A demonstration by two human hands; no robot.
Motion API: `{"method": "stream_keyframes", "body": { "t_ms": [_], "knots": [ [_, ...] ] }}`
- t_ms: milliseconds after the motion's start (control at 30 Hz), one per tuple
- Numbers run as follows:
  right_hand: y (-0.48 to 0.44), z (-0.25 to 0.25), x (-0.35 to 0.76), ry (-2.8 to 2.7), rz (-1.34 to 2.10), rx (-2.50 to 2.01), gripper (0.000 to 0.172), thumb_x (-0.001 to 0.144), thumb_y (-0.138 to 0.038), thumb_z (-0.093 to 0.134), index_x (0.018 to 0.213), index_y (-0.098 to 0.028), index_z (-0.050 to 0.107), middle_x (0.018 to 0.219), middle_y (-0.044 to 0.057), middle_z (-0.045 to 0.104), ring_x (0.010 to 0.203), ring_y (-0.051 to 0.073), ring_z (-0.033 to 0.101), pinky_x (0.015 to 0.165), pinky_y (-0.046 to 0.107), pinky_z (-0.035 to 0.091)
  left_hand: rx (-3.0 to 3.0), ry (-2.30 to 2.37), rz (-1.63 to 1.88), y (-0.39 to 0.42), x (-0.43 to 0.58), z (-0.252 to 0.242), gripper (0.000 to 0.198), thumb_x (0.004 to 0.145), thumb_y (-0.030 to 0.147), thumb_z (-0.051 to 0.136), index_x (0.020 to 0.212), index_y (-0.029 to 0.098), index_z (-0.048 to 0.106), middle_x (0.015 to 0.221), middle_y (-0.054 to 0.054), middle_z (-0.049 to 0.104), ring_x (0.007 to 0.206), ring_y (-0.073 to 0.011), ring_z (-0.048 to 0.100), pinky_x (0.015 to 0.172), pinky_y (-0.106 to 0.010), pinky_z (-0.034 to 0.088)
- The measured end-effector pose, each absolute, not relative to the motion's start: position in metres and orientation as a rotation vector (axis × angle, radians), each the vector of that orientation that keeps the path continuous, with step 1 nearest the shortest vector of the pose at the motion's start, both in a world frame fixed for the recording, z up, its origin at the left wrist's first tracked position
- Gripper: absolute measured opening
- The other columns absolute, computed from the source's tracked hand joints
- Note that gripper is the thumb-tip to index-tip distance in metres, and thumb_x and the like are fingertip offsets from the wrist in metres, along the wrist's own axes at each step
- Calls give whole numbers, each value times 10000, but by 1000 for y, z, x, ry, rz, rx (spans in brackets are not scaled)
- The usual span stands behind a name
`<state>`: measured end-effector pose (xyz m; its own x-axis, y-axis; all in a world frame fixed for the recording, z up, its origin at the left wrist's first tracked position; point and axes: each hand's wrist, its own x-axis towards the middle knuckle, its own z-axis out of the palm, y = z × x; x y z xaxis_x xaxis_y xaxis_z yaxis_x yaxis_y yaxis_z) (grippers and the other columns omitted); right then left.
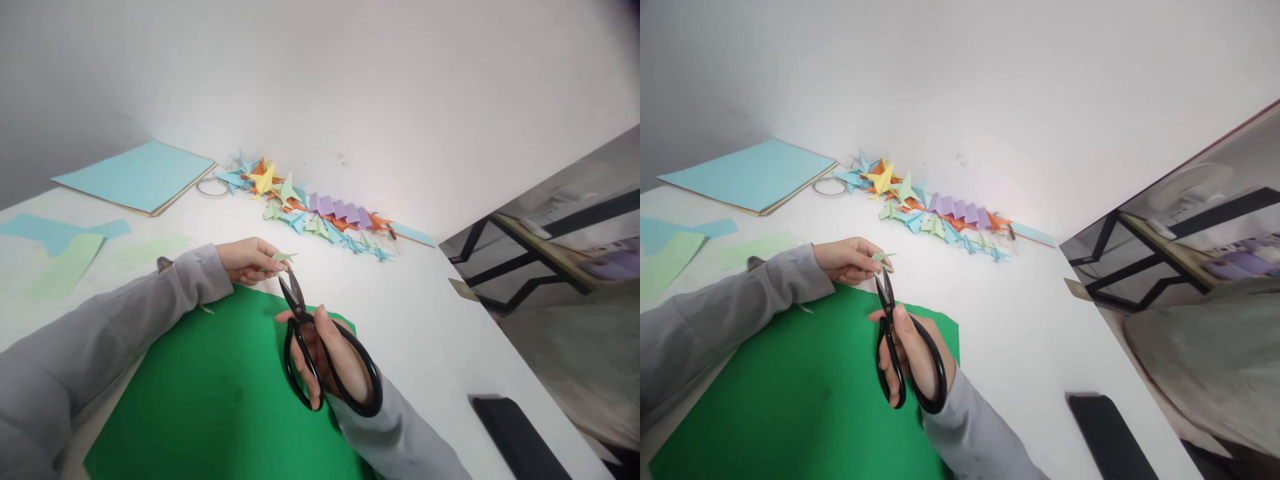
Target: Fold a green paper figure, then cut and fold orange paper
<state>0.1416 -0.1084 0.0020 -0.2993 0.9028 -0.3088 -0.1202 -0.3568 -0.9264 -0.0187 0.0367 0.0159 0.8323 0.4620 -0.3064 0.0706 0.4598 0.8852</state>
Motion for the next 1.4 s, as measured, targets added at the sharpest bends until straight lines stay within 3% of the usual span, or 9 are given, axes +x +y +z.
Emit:
{"method": "stream_keyframes", "body": {
  "t_ms": [200, 400, 700, 900, 1100, 1400],
  "knots": [
    [-110, 9, 141, -1029, 1729, -1256, 692, 752, -650, 440, 1154, -92, 522, 463, -47, 519, 228, 69, 413, 220, 171, 364, 1107, 561, 273, 38, -19, 16, 270, 558, 231, 780, 768, 113, 655, 363, 75, 377, 271, -11, 246, 242, -118, 179],
    [-109, 11, 141, -1015, 1728, -1266, 693, 742, -651, 452, 1143, -92, 537, 451, -47, 513, 229, 66, 405, 219, 168, 364, 1151, 561, 338, 41, -21, 14, 313, 537, 204, 794, 796, 107, 647, 403, 55, 439, 289, -6, 280, 260, -115, 184],
    [-107, 9, 143, -1022, 1703, -1247, 664, 753, -647, 442, 1125, -107, 547, 462, -47, 519, 233, 62, 404, 225, 165, 364, 1139, 536, 360, 42, -21, 9, 293, 519, 166, 792, 774, 117, 654, 371, 66, 413, 290, -10, 266, 260, -118, 198],
    [-107, 9, 143, -1019, 1704, -1245, 662, 768, -639, 423, 1148, -110, 537, 464, -52, 517, 233, 66, 409, 227, 169, 360, 1070, 537, 362, 40, -23, 17, 220, 591, 210, 750, 736, 77, 652, 543, -23, 556, 323, -8, 315, 268, -133, 196],
    [-106, 10, 143, -1009, 1700, -1230, 651, 758, -640, 442, 1118, -108, 550, 456, -51, 512, 228, 63, 398, 221, 165, 351, 1065, 588, 289, 38, -19, 18, 174, 674, 232, 680, 736, 75, 634, 475, 5, 485, 303, -20, 277, 262, -149, 160],
    [-105, 9, 142, -993, 1710, -1238, 656, 753, -641, 450, 1118, -104, 539, 454, -50, 515, 227, 67, 397, 217, 173, 361, 1112, 589, 237, 42, -18, 10, 237, 646, 289, 704, 685, 73, 614, 385, 55, 374, 291, -25, 245, 266, -152, 164]
  ]
}}
